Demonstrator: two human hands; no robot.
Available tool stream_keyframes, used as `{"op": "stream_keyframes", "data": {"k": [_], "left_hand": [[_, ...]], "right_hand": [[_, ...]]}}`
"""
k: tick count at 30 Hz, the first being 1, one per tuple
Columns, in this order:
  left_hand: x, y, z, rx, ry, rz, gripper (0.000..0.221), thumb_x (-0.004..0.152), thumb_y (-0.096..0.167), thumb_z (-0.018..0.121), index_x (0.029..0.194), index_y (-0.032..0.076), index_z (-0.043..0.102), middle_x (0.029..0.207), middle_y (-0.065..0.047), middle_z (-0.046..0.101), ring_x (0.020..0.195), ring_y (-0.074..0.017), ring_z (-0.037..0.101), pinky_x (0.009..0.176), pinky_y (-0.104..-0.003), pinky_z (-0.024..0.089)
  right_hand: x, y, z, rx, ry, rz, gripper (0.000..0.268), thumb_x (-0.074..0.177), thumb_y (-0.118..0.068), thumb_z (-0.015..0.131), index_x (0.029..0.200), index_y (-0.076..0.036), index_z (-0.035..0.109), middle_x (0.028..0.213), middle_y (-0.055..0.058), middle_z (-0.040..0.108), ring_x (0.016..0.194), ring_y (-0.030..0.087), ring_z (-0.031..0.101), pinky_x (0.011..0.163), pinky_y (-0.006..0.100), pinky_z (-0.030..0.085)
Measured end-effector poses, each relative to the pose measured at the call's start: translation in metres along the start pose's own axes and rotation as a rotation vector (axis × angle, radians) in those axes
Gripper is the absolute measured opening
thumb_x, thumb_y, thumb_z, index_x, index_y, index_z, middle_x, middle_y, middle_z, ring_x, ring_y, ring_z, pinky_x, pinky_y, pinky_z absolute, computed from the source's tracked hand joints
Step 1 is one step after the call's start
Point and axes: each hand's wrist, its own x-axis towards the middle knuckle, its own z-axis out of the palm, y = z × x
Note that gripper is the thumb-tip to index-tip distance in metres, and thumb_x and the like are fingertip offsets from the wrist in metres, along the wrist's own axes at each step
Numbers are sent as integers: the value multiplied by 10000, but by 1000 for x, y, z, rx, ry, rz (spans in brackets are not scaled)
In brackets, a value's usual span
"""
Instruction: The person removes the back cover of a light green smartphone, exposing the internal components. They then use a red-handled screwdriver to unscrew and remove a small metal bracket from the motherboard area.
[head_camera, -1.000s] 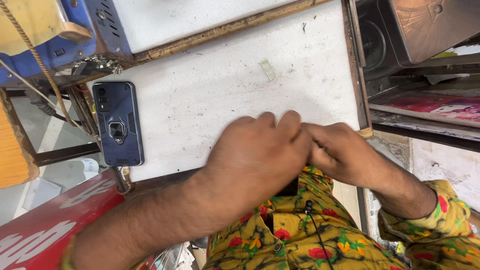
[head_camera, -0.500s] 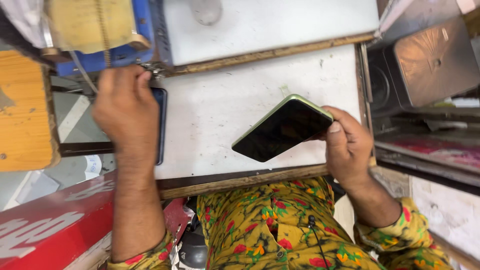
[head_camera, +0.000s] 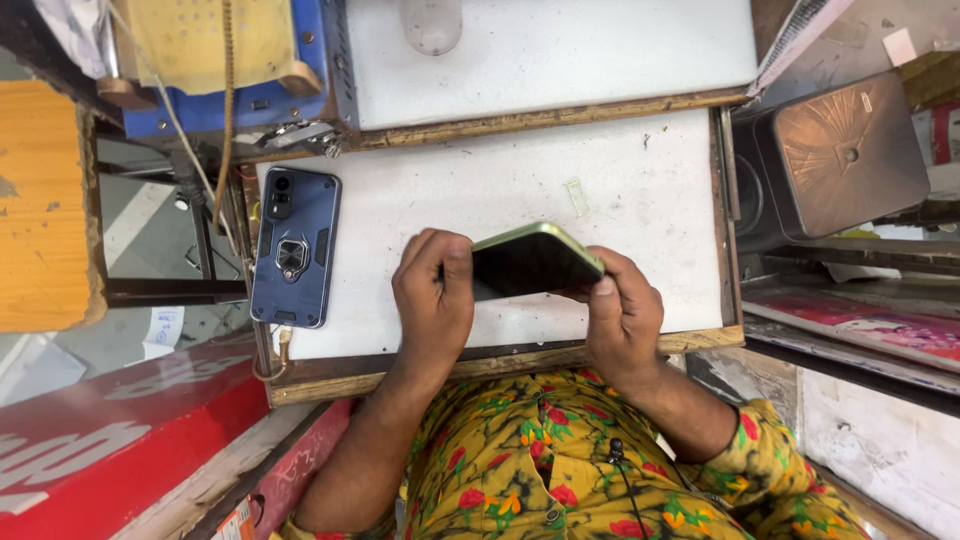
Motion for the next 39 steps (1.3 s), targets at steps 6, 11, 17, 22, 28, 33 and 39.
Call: {"op": "stream_keyframes", "data": {"k": [6, 11, 17, 22, 28, 33, 39], "left_hand": [[21, -9, -11, 334, 162, 401, 367, 1054, 321, 616, 782, 74, 628, 771, -48, 583, 809, -254, 497, 729, -411, 431], [28, 5, -7, 409, 74, 516, 302, 997, 302, 683, 789, 86, 647, 780, -38, 588, 832, -261, 507, 740, -405, 455], [26, 12, -2, 497, 47, 574, 271, 938, 317, 723, 797, 94, 658, 812, -40, 586, 855, -270, 522, 787, -427, 446], [22, 4, 1, 545, 28, 590, 264, 938, 324, 723, 811, 97, 676, 845, -39, 588, 901, -260, 540, 821, -442, 422], [13, -22, 4, 537, 40, 645, 254, 967, 320, 713, 835, 103, 704, 855, -16, 609, 989, -246, 563, 885, -453, 416], [13, -28, 4, 551, 41, 714, 279, 980, 346, 731, 830, 113, 713, 828, -11, 606, 1019, -238, 568, 874, -439, 409], [22, 1, -10, 653, 113, 835, 311, 941, 329, 777, 735, 141, 641, 795, 12, 575, 968, -220, 584, 832, -426, 429]], "right_hand": [[25, -26, -31, -418, -420, 91, 396, 1001, -94, 604, 1386, -16, 559, 1109, 168, 775, 1010, 240, 789, 871, 342, 648], [47, -34, -38, -541, -568, 201, 482, 890, -73, 675, 1365, -88, 595, 1085, 160, 765, 964, 308, 775, 825, 382, 616], [59, -35, -43, -601, -667, 199, 434, 882, -84, 672, 1313, -109, 635, 988, 145, 761, 840, 312, 765, 750, 402, 604], [64, -31, -49, -664, -717, 169, 418, 892, -89, 651, 1310, -111, 646, 823, 127, 735, 693, 290, 743, 663, 398, 600], [72, -32, -55, -746, -824, 110, 442, 875, -99, 648, 1316, -105, 663, 847, 152, 750, 663, 322, 728, 642, 409, 603], [86, -36, -61, -745, -960, 99, 415, 886, -154, 657, 1293, -75, 659, 918, 173, 769, 761, 366, 746, 704, 463, 605], [91, -36, -57, -621, -982, 67, 379, 927, -155, 623, 1295, -64, 647, 963, 176, 766, 759, 353, 758, 728, 433, 614]]}}
